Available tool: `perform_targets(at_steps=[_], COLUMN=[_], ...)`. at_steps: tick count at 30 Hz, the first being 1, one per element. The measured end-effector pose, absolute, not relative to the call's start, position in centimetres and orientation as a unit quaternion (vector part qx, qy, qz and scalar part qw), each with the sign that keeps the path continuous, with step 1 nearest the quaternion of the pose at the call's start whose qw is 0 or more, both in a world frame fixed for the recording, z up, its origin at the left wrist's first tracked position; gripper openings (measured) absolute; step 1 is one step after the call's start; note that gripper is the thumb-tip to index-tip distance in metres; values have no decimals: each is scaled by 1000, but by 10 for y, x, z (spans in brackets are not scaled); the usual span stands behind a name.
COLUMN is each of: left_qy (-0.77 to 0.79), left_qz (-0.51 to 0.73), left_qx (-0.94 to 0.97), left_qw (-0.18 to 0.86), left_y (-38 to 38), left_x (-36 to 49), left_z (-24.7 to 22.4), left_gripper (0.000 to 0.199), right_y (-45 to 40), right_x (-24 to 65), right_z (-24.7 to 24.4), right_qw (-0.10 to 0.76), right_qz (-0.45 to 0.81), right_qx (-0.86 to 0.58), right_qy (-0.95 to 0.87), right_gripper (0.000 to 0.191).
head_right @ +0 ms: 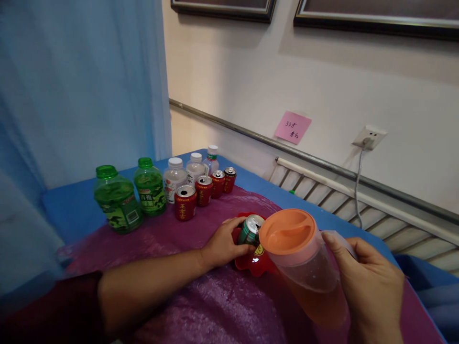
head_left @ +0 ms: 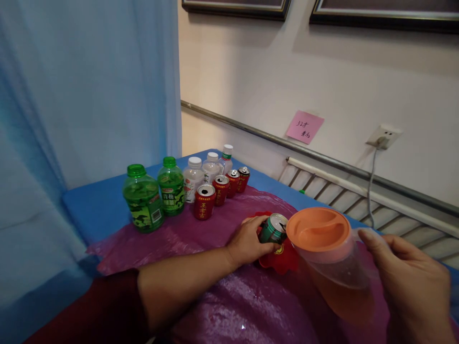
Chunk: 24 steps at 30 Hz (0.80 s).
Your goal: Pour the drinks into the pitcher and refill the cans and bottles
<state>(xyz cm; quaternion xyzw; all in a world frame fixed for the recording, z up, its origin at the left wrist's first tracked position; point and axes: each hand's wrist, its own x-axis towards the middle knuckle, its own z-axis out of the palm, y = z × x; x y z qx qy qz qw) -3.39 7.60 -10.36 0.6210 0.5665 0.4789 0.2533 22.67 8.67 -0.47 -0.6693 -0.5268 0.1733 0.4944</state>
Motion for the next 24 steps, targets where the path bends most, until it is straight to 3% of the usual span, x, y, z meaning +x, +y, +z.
perform_targets(at_steps=[24], left_qy=[562], left_qz=[482], left_qx=[621], left_qw=[258], left_y=[76], left_x=[-34], left_z=[-104], left_gripper=[78], right_y=[88], right_x=[229], right_z=[-10], right_qw=[515], right_qz=[164], right_qx=[-649], right_qy=[-536], right_gripper=[42])
